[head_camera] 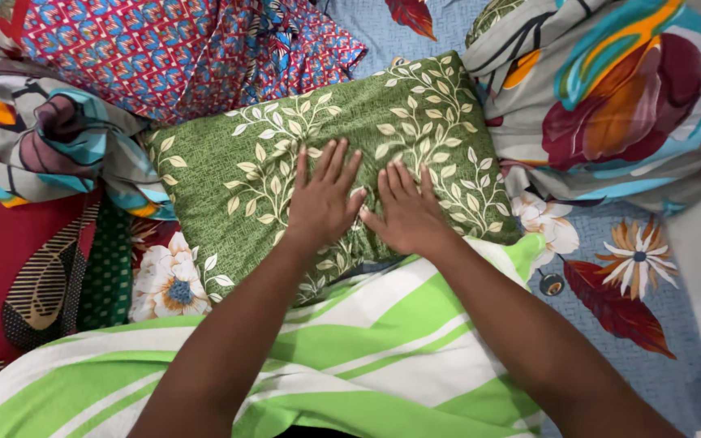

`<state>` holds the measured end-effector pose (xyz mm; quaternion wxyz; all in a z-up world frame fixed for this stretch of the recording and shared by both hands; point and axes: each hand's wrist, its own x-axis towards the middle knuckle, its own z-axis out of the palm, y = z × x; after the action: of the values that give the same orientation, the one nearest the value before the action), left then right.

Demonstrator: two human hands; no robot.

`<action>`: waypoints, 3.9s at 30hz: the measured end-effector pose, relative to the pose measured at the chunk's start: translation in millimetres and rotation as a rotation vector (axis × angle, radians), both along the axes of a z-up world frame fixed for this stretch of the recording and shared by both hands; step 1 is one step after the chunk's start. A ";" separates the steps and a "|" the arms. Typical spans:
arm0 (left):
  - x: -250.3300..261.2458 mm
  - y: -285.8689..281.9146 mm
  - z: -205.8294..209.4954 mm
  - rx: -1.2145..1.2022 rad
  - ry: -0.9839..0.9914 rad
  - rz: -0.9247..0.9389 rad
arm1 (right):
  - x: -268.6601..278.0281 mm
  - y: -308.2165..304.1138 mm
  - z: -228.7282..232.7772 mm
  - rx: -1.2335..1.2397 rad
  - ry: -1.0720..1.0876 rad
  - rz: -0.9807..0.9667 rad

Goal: The person folds a green patterned fabric into a compact square, then places a multicolored floral fabric on top and folds it similarly. The person smooths the surfaces and aligns edges by hand.

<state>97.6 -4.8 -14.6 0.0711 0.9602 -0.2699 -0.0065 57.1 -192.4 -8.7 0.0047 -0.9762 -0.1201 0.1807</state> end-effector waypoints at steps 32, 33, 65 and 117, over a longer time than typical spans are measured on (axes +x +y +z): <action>14.6 8.8 -24.5 -0.183 -0.007 0.074 | 14.4 18.0 -26.8 0.168 -0.272 0.054; 14.0 8.2 -24.7 -0.180 -0.022 0.074 | 18.9 19.3 -22.6 0.150 -0.247 0.040; -52.7 47.2 -1.3 -0.047 0.118 -0.115 | 26.5 16.6 19.4 0.362 -0.511 -0.129; -16.7 110.5 1.0 -0.023 -0.047 0.261 | 49.7 -58.5 -6.5 0.129 -0.422 0.009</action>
<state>80.9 105.7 -13.6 0.0759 0.9862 -0.1445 0.0285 106.8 -250.9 -15.2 0.0412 -0.9895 -0.1340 -0.0356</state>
